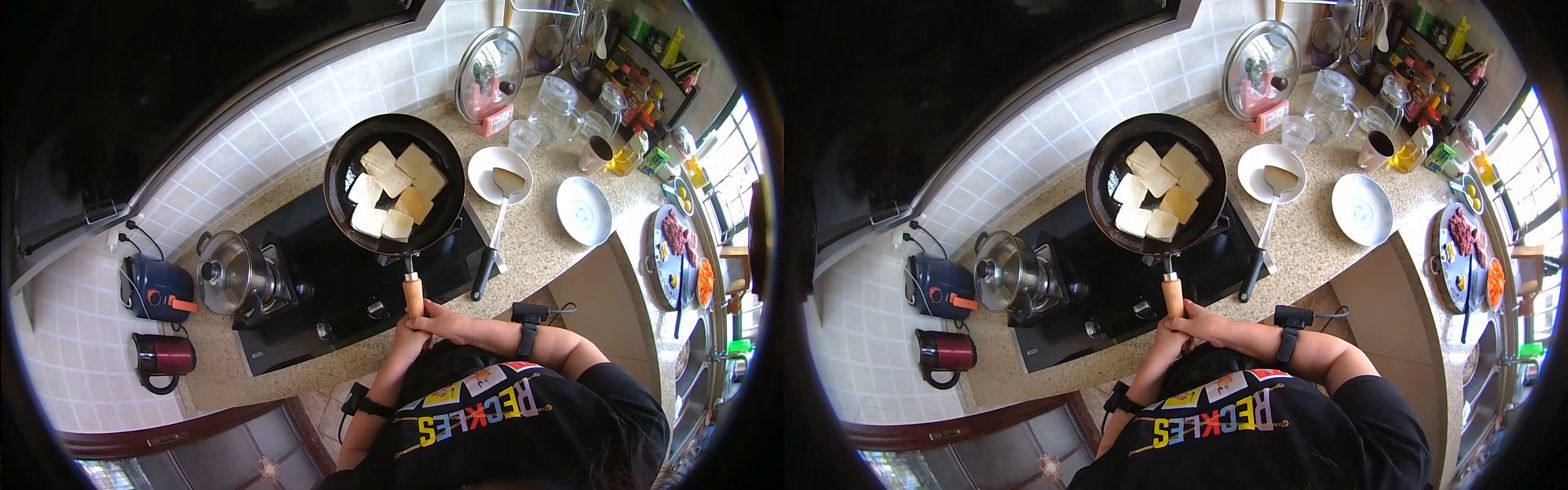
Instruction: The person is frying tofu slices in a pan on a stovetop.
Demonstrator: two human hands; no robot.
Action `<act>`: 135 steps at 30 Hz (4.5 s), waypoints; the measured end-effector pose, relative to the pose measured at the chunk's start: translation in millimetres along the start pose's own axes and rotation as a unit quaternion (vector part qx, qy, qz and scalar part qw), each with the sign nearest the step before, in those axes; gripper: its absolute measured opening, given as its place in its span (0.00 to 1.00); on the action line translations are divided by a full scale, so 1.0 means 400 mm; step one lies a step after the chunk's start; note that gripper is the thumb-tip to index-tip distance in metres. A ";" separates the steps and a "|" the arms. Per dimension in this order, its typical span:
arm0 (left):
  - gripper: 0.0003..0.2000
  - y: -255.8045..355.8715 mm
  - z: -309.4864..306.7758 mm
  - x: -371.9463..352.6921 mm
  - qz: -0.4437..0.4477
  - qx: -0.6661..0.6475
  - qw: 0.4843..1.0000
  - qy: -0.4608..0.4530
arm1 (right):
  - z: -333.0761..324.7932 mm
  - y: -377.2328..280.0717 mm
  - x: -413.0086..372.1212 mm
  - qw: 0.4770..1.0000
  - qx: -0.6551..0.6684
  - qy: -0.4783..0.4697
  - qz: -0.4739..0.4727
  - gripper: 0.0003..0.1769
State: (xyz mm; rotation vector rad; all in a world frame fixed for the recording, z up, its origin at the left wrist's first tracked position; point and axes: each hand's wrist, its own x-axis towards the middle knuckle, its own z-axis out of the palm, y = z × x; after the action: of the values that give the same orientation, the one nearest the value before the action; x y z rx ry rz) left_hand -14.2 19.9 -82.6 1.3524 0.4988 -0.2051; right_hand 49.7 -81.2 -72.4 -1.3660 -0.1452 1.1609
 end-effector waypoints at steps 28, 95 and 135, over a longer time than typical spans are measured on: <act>0.04 0.175 0.008 -0.052 0.001 -0.062 0.998 -0.002 | 0.054 -0.140 -0.029 0.991 0.093 0.021 -0.091 0.20; 0.14 0.233 0.014 -0.141 -0.036 -0.181 0.979 -0.088 | 0.092 -0.233 -0.151 0.985 0.170 -0.030 -0.026 0.18; 0.17 0.319 0.044 -0.166 0.065 -0.198 0.971 -0.117 | 0.091 -0.262 -0.106 0.974 0.123 -0.049 -0.184 0.16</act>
State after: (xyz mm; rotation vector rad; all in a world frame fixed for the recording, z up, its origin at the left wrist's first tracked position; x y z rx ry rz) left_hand -14.9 21.5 62.5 0.9501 0.2351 -0.1448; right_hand 62.6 -63.6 44.5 -1.0118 -0.3023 0.8990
